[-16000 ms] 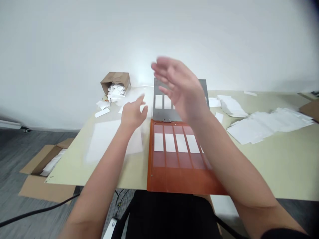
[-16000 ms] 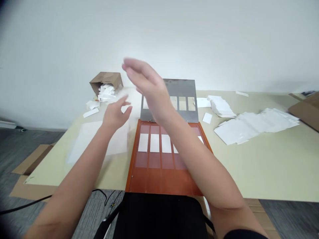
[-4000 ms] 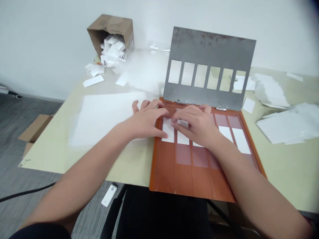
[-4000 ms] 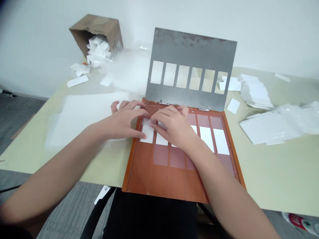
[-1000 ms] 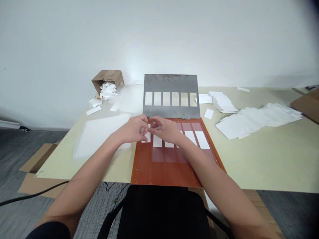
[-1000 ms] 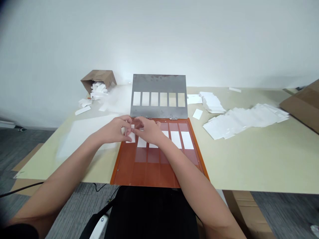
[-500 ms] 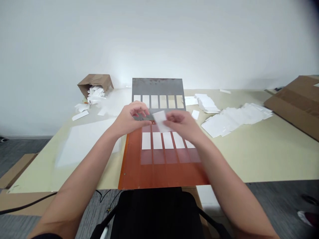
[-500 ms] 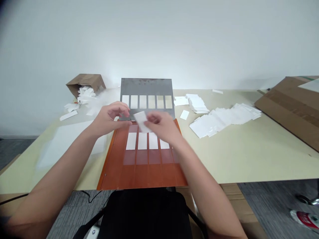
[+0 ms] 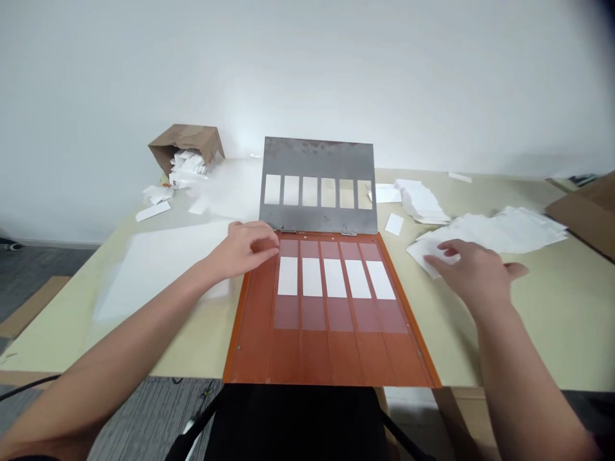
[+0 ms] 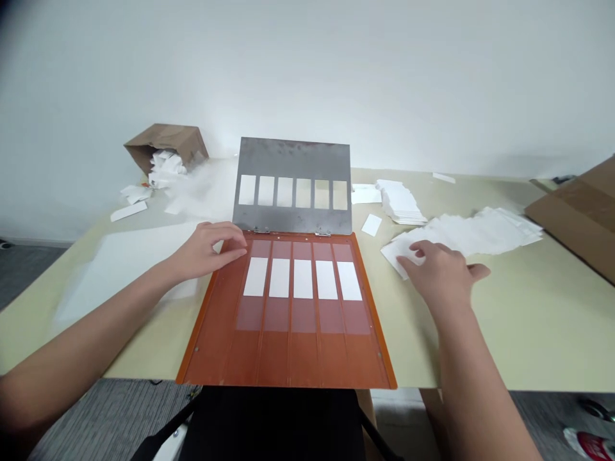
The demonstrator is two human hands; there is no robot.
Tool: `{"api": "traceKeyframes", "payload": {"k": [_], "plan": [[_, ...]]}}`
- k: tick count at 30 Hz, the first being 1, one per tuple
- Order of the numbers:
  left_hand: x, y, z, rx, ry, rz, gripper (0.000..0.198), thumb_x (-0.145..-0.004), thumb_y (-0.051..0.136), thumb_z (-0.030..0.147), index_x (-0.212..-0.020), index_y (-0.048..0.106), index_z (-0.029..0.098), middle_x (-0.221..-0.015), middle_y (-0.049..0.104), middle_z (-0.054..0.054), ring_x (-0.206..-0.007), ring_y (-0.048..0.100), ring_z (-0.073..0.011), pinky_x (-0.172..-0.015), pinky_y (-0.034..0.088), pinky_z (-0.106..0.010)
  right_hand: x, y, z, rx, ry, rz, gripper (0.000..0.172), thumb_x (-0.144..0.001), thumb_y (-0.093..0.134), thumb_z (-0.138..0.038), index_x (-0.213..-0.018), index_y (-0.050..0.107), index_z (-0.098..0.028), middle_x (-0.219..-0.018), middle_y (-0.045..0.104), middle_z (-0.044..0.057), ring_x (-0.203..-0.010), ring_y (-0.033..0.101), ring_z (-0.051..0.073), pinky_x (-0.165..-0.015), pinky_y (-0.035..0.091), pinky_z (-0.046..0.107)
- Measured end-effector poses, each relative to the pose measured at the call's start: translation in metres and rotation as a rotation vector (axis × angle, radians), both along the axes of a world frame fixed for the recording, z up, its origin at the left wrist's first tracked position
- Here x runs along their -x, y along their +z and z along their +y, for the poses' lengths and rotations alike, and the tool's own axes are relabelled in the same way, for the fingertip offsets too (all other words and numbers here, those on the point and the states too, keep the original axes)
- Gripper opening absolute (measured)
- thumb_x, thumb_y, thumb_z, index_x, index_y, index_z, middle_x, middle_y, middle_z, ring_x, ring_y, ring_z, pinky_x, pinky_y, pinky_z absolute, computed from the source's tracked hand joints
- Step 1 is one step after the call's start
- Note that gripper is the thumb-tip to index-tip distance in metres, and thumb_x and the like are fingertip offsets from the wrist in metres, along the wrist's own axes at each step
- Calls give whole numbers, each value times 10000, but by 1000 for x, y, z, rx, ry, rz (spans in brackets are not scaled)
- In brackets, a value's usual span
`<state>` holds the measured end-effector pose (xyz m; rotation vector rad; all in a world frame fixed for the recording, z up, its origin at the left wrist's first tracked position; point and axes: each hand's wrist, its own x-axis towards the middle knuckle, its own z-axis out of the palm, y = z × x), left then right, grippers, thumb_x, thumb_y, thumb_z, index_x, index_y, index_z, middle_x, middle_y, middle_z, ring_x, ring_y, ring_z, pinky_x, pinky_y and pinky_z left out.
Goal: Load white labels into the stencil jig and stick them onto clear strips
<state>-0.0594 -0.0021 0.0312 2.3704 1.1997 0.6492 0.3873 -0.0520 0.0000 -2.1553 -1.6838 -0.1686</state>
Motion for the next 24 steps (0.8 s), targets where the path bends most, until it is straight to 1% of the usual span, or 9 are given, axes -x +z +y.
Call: {"api": "traceKeyframes", "payload": {"k": [2,4,7,10,13,16,18,21,24], "plan": [[5,-5,-4,-29,19,64,162,-894,536,329,-841,648,224,-996,713,-24,-928,640,-206,-922,368,-427,11,5,1,-166,89,-130,242,-771,705,-508,-767,635,-277,-822,734,127,-729,596,293,-641,176,424],[8,-8,-9,-38,14,89,167,-906,506,298,-852,649,229,-1013,719,-22,-973,640,-215,-935,317,-444,33,16,4,-261,154,-153,231,-792,698,-488,-780,635,-265,-817,734,95,-725,618,269,-650,181,414],[10,-10,-15,-74,-46,95,187,-893,487,227,-874,672,242,-1016,722,-7,-954,641,-193,-913,266,-435,82,38,6,-238,412,-60,252,-885,602,-503,-885,664,-258,-877,738,54,-772,660,246,-712,276,401],[9,-9,-21,-120,-108,70,194,-857,498,184,-860,685,238,-972,715,6,-904,633,-174,-882,238,-426,137,53,7,-63,734,-4,194,-958,547,-408,-907,671,-268,-941,746,18,-870,674,237,-823,307,414],[6,-7,-28,-162,-170,69,135,-839,550,225,-819,683,225,-904,701,2,-867,612,-180,-827,239,-409,179,49,9,31,936,-14,144,-973,553,-298,-935,688,-263,-982,742,10,-913,651,215,-878,252,430],[3,-6,-35,-156,-212,125,140,-832,625,348,-856,672,218,-851,680,-8,-830,574,-196,-775,254,-389,200,35,12,67,1032,-11,138,-973,568,-259,-932,700,-258,-959,727,0,-870,615,182,-873,221,424],[1,-6,-39,-118,-204,170,338,-797,684,475,-996,641,205,-903,680,-26,-851,563,-221,-772,272,-382,204,27,14,68,1057,-10,136,-973,579,-270,-940,711,-258,-944,714,0,-848,595,169,-852,215,410],[-3,-6,-44,-62,-165,236,740,-666,750,665,-1176,529,176,-1066,672,-78,-893,552,-256,-809,294,-398,206,21,14,45,1069,-7,123,-965,607,-298,-946,722,-260,-910,696,-1,-848,585,167,-821,209,391],[-6,-4,-48,-15,-151,305,923,-564,772,751,-1212,471,166,-1124,648,-109,-933,541,-286,-834,295,-418,207,20,14,34,1071,-5,105,-952,634,-315,-940,721,-258,-901,685,-4,-861,584,170,-819,203,386]]}}
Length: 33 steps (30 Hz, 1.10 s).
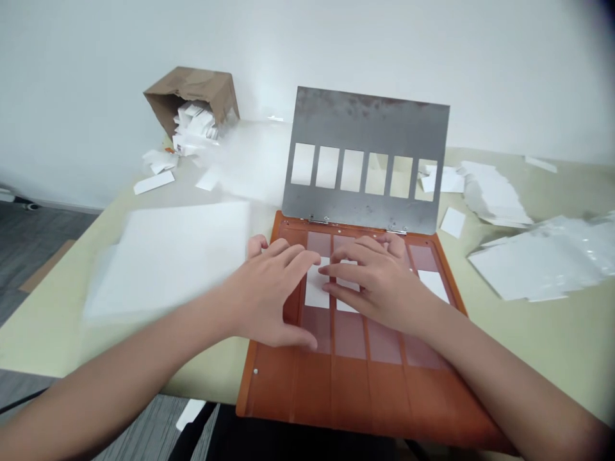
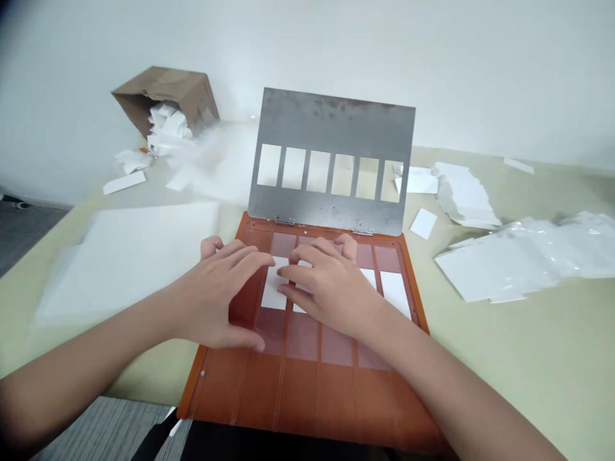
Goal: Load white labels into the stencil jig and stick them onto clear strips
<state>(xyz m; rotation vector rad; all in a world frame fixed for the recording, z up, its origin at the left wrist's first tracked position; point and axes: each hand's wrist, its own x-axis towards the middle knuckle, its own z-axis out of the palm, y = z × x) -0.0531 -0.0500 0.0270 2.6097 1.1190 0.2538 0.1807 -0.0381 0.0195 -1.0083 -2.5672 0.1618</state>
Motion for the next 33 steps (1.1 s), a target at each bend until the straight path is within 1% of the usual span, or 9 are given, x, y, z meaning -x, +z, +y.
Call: {"api": "traceKeyframes", "payload": {"k": [6,13,17,24,26,30,33], "plan": [[-4,2,-4,23,-2,64,1007,-541,774,772,-1260,437,153,-1138,618,-119,-983,526,-308,-851,295,-433,1,-1,-1,-24,5,18,133,-948,638,-351,-904,718,-255,-903,683,-3,-875,586,179,-839,201,397],[-5,2,-6,8,-18,100,957,-528,782,771,-1186,489,140,-1088,609,-104,-969,511,-304,-855,305,-448,2,-2,-1,-27,10,11,170,-967,604,-373,-929,720,-255,-933,688,11,-898,594,190,-870,209,415],[-5,1,-7,-3,-26,103,952,-535,782,768,-1182,502,128,-1089,604,-105,-973,508,-308,-878,309,-480,2,-3,-1,-21,-2,7,168,-960,612,-396,-957,720,-266,-985,704,10,-930,598,202,-866,207,419],[-5,2,-7,17,-20,109,934,-522,803,747,-1168,517,135,-1084,599,-101,-976,509,-312,-901,310,-506,3,-2,-2,-1,-13,-22,207,-949,611,-443,-1020,721,-283,-1143,720,28,-1055,588,248,-868,216,427],[-5,1,-7,20,-16,114,924,-525,800,748,-1161,523,137,-1078,597,-98,-971,510,-311,-898,312,-503,3,-2,-2,7,-10,-26,187,-939,626,-431,-1008,726,-289,-1161,717,21,-1066,584,254,-869,216,431],[-6,2,-7,24,-12,111,909,-552,793,738,-1173,520,134,-1086,602,-104,-972,506,-306,-891,308,-495,3,-2,-2,32,-14,-11,124,-930,637,-368,-923,736,-295,-1161,716,-4,-1071,581,250,-867,213,436],[-6,1,-5,14,-2,98,839,-610,781,698,-1186,518,148,-1101,608,-110,-970,508,-303,-863,306,-472,4,1,-4,43,-14,-25,180,-964,571,-307,-906,739,-284,-1181,708,3,-1086,575,246,-858,219,436]]}}
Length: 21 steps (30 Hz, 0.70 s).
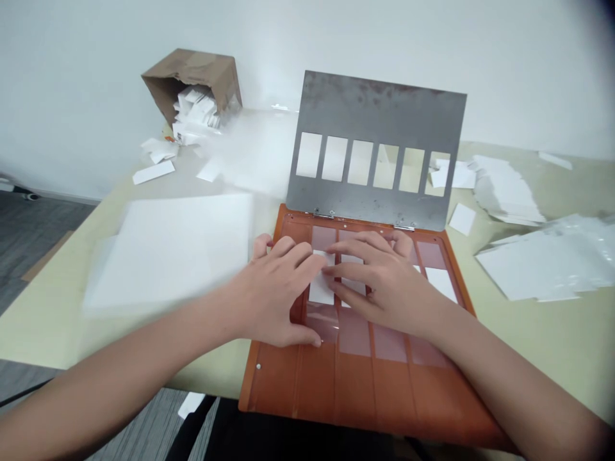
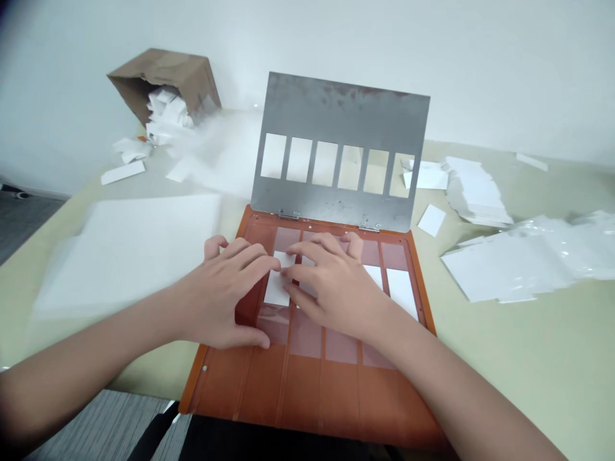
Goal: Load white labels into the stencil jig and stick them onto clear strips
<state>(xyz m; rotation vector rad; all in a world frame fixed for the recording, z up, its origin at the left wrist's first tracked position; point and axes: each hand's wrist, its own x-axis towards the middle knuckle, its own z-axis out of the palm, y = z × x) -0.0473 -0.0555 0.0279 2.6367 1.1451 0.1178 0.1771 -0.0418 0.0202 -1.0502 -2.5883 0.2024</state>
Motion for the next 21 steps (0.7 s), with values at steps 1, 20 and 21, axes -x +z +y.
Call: {"api": "traceKeyframes", "payload": {"k": [1,20,21], "plan": [[0,-1,1,-9,1,-7,798,-637,772,677,-1185,519,154,-1100,610,-109,-967,511,-301,-851,305,-462,0,1,0,-3,1,-10,204,-973,548,-287,-909,741,-279,-1187,705,9,-1093,572,247,-858,221,437],[8,-14,9,-144,-134,-175,551,-682,743,700,-808,579,189,-947,652,-55,-881,503,-242,-796,266,-414,-1,-3,2,-12,6,-27,266,-830,723,-542,-894,751,-285,-1158,718,39,-1081,563,281,-902,208,465],[9,-14,9,-138,-133,-173,555,-676,746,703,-805,578,190,-948,655,-57,-884,502,-243,-794,268,-411,0,-2,2,-16,5,-28,271,-825,725,-546,-888,751,-283,-1154,722,39,-1081,562,283,-903,208,466]]}}
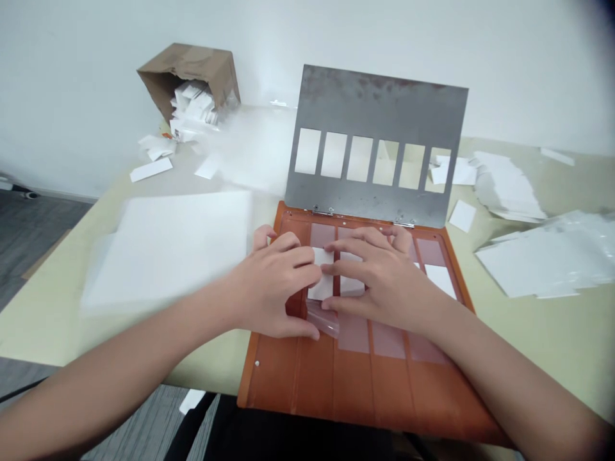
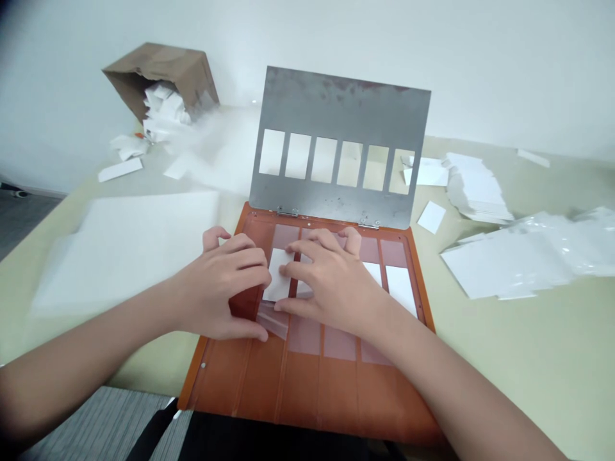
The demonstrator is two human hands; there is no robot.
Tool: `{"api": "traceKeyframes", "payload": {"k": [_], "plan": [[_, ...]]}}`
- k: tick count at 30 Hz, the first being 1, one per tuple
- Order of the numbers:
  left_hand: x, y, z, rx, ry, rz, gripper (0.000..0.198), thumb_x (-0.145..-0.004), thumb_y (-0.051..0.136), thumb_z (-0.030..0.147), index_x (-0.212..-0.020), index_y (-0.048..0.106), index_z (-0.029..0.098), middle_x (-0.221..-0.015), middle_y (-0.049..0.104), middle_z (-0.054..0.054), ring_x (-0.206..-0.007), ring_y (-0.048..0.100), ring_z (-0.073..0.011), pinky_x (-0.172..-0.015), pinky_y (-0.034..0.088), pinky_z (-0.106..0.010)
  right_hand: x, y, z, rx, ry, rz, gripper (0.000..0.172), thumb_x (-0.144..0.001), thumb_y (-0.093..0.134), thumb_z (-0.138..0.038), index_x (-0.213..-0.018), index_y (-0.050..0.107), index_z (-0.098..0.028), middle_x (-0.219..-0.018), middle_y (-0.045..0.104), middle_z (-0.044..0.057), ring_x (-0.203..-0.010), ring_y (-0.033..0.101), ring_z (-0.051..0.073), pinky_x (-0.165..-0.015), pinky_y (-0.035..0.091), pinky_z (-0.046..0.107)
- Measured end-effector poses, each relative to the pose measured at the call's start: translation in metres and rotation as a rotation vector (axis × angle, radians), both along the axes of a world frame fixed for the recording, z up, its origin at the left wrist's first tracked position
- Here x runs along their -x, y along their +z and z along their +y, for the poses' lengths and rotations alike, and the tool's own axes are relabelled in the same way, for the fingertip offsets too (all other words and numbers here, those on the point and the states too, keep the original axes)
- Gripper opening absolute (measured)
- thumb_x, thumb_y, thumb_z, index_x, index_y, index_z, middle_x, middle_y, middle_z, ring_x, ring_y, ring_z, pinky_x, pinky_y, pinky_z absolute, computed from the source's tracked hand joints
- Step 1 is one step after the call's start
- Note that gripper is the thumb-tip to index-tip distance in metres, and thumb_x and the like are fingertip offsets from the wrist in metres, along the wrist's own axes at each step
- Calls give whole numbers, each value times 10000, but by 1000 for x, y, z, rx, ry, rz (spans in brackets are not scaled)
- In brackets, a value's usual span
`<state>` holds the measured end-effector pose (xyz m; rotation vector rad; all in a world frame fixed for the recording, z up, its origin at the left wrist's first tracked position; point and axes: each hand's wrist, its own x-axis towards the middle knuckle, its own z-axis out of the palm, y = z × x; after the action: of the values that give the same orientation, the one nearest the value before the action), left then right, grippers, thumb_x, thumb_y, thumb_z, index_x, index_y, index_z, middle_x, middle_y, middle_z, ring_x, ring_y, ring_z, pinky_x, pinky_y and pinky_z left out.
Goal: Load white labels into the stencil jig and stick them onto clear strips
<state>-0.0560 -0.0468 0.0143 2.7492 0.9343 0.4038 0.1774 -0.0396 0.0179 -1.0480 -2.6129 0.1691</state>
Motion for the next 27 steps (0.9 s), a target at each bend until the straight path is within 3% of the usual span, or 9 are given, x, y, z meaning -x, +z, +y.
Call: {"api": "traceKeyframes", "payload": {"k": [27], "plan": [[0,1,0,-15,-15,-11,514,-719,706,688,-783,576,194,-919,621,-50,-883,495,-240,-770,265,-409,2,-1,-1,-76,23,-12,248,-822,720,-494,-845,749,-249,-1071,744,31,-993,581,264,-885,224,459]]}}
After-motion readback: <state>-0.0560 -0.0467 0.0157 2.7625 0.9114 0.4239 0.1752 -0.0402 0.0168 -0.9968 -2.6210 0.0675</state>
